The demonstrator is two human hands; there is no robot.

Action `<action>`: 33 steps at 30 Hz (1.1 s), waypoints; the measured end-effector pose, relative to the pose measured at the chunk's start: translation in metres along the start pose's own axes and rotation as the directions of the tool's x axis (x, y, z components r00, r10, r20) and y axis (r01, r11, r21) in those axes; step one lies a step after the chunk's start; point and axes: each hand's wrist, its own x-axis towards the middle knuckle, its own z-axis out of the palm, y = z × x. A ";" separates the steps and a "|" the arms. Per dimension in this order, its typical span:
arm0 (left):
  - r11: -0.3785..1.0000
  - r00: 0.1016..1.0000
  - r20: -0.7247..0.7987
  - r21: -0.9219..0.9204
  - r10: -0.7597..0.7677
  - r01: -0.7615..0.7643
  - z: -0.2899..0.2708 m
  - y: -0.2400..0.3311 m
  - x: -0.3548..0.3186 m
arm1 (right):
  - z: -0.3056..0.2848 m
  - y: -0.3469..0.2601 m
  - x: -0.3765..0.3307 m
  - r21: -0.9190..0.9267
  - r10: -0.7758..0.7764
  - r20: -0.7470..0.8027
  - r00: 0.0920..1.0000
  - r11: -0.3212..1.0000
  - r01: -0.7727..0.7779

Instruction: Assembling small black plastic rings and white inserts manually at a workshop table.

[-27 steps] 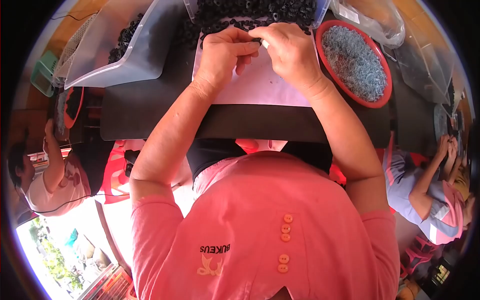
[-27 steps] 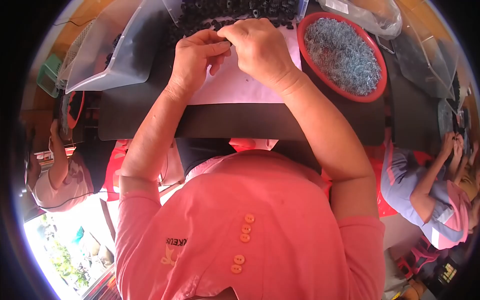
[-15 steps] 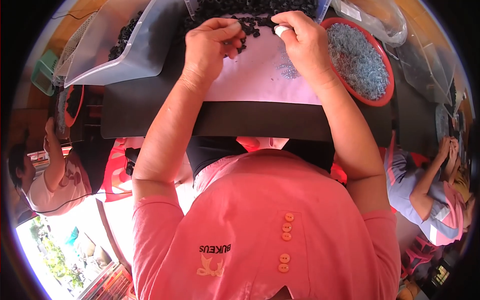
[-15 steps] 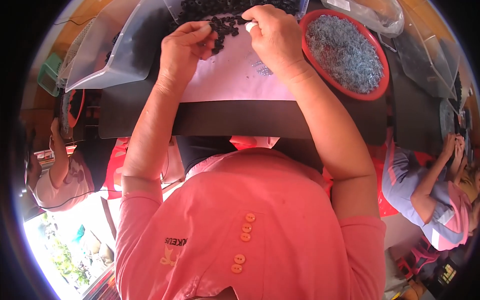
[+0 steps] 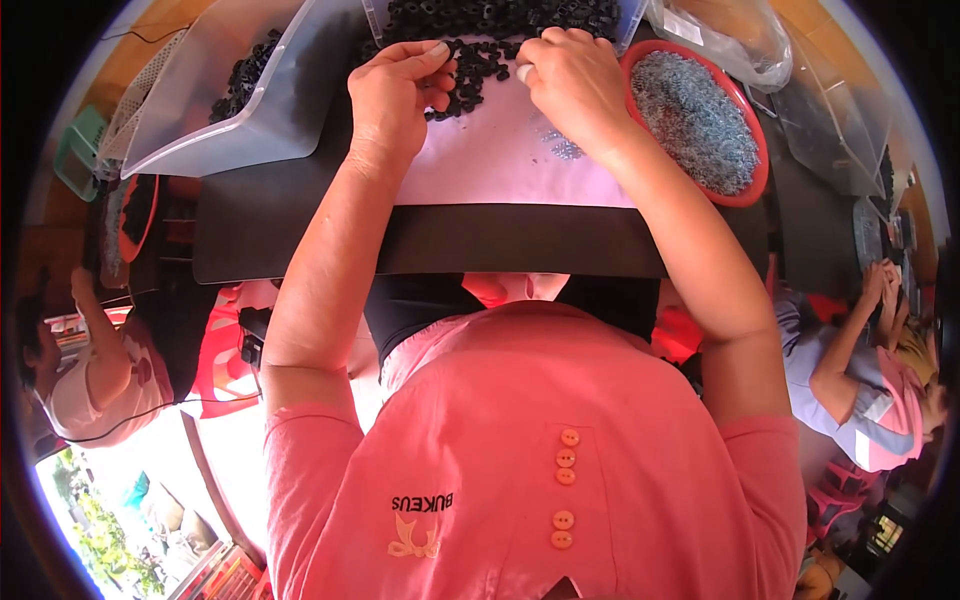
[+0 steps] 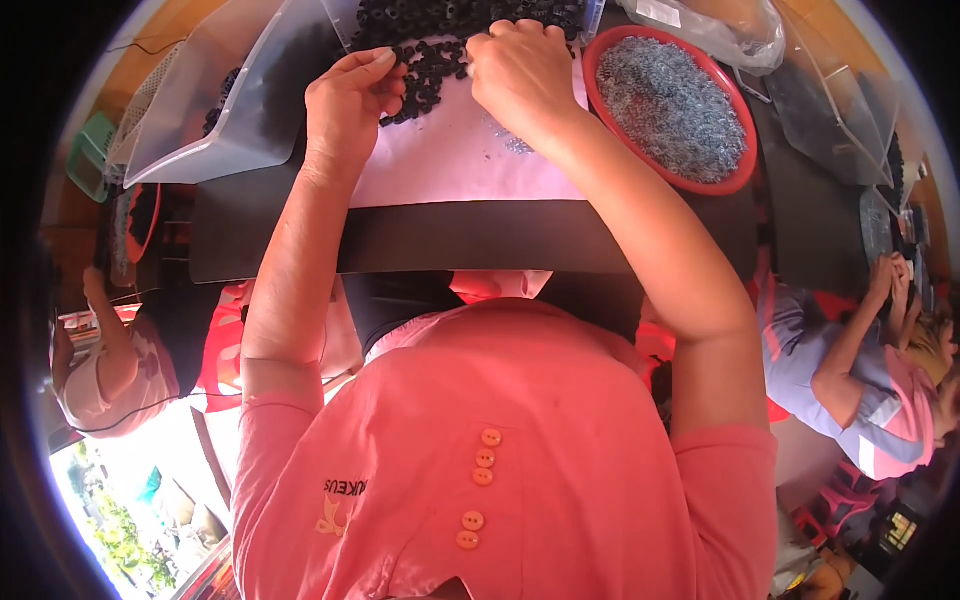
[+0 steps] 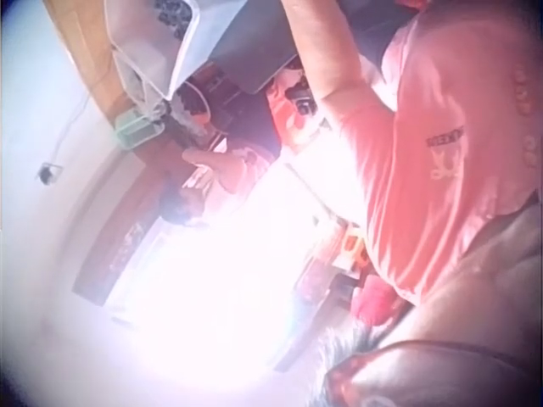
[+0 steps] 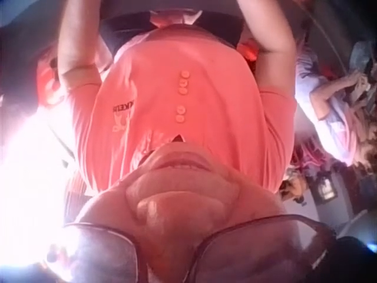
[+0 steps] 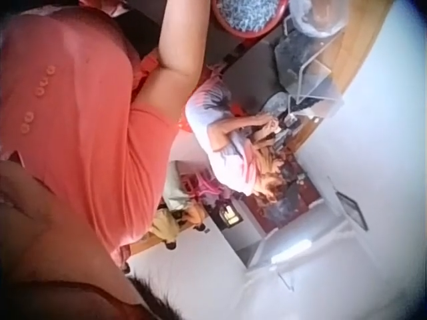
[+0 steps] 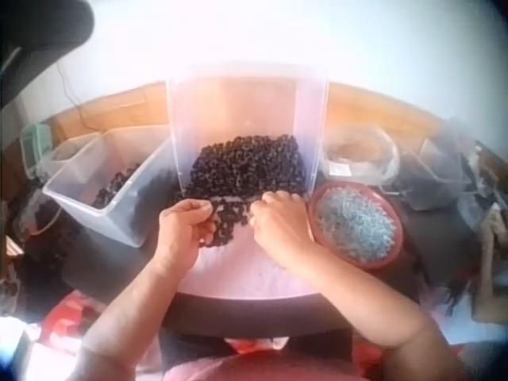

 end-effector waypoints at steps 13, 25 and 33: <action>0.999 0.999 -0.045 -0.048 0.013 -0.015 0.000 0.004 0.001 | 0.023 -0.011 0.013 -0.215 0.032 0.204 0.978 0.976 0.013; 0.999 0.999 -0.035 -0.032 0.014 -0.015 -0.003 -0.002 0.004 | 0.019 -0.017 0.006 -0.139 -0.049 0.206 0.977 0.987 0.079; 0.999 0.999 0.036 0.031 0.024 -0.025 0.001 -0.006 0.000 | 0.009 -0.019 0.004 -0.020 -0.090 0.189 0.978 0.995 0.096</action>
